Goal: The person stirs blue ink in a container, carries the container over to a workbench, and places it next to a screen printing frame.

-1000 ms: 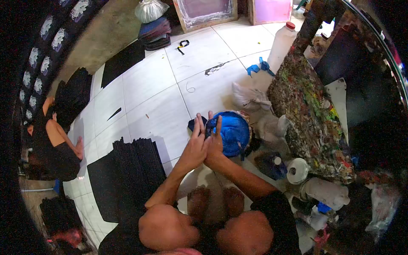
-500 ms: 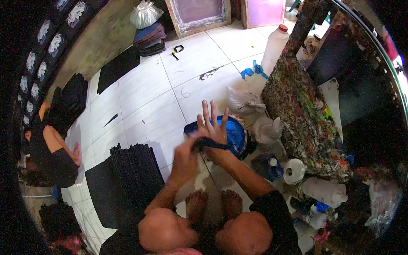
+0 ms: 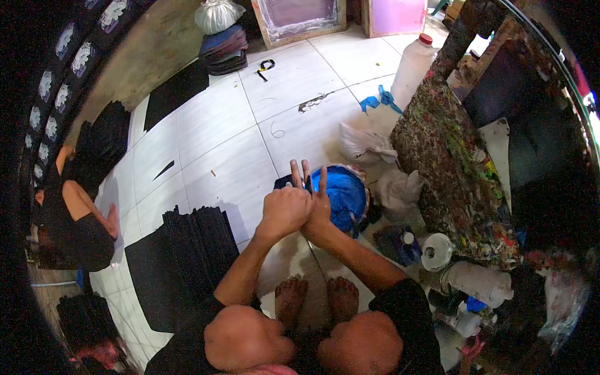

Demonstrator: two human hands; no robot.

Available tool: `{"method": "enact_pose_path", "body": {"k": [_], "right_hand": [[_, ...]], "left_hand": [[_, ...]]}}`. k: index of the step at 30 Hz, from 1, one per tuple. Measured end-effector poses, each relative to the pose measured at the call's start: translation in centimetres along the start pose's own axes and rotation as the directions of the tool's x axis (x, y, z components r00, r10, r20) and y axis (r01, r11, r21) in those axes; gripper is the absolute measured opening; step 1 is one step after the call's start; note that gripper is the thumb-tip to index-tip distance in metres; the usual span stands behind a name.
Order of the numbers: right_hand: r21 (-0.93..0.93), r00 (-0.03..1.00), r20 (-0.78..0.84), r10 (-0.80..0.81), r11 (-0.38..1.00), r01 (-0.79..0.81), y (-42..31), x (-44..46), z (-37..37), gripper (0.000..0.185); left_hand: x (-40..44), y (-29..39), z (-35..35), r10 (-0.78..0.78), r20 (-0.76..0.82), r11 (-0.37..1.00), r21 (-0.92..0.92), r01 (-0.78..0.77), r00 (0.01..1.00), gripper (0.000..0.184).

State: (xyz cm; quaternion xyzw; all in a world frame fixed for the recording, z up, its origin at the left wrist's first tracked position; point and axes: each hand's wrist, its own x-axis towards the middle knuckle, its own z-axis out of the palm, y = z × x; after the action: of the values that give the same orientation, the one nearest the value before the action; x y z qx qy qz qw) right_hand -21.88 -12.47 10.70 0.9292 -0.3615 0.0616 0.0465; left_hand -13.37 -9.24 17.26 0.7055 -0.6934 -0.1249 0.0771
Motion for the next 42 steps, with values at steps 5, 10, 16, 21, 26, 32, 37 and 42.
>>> {"method": "enact_pose_path", "body": {"k": [5, 10, 16, 21, 26, 32, 37, 42], "right_hand": [[-0.055, 1.0, -0.028, -0.007, 0.998, 0.005, 0.2, -0.5, -1.7, 0.049], [-0.102, 0.961, -0.275, -0.016, 0.995, -0.013, 1.4, -0.3, -0.1, 0.046], [-0.071, 0.896, -0.443, 0.042, 0.994, -0.082, 2.6, 0.7, -1.2, 0.053], [0.27, 0.942, -0.301, 0.15, 0.961, -0.066, 1.7, -0.1, -5.0, 0.06], [0.139, 0.956, -0.288, 0.047, 0.99, -0.007, 1.2, -0.9, -4.8, 0.05], [0.07, 0.945, -0.324, 0.042, 0.997, -0.02, -0.5, -1.0, -4.8, 0.042], [0.131, 0.951, -0.305, 0.054, 0.991, -0.014, -1.8, -1.3, -4.8, 0.045], [0.291, 0.948, -0.317, 0.005, 0.952, 0.093, -2.6, -2.0, -5.2, 0.044]], "left_hand": [[-1.1, 0.2, -0.3, 0.028, 0.116, 0.988, -0.157, -0.01, 0.993, 0.028], [-3.5, 0.8, -1.2, 0.216, 0.202, 0.896, -0.429, -0.112, 0.955, 0.027], [-3.3, 0.4, -0.7, -0.007, -0.287, 0.771, -0.611, -0.178, 0.958, 0.024], [-2.6, -2.1, -1.8, -0.428, -0.322, 0.62, -0.785, 0.015, 0.844, 0.025], [-1.6, -1.7, -1.9, -0.503, -0.411, 0.411, -0.888, -0.208, 0.76, 0.026], [-1.0, -2.4, -1.2, -0.339, -0.477, 0.706, -0.699, -0.115, 0.811, 0.021], [-0.7, -2.9, 0.4, -0.518, -0.496, 0.672, -0.74, -0.027, 0.697, 0.015], [-0.6, -4.6, 1.7, -0.622, -0.065, 0.031, -0.998, -0.059, 0.78, 0.025]]}}
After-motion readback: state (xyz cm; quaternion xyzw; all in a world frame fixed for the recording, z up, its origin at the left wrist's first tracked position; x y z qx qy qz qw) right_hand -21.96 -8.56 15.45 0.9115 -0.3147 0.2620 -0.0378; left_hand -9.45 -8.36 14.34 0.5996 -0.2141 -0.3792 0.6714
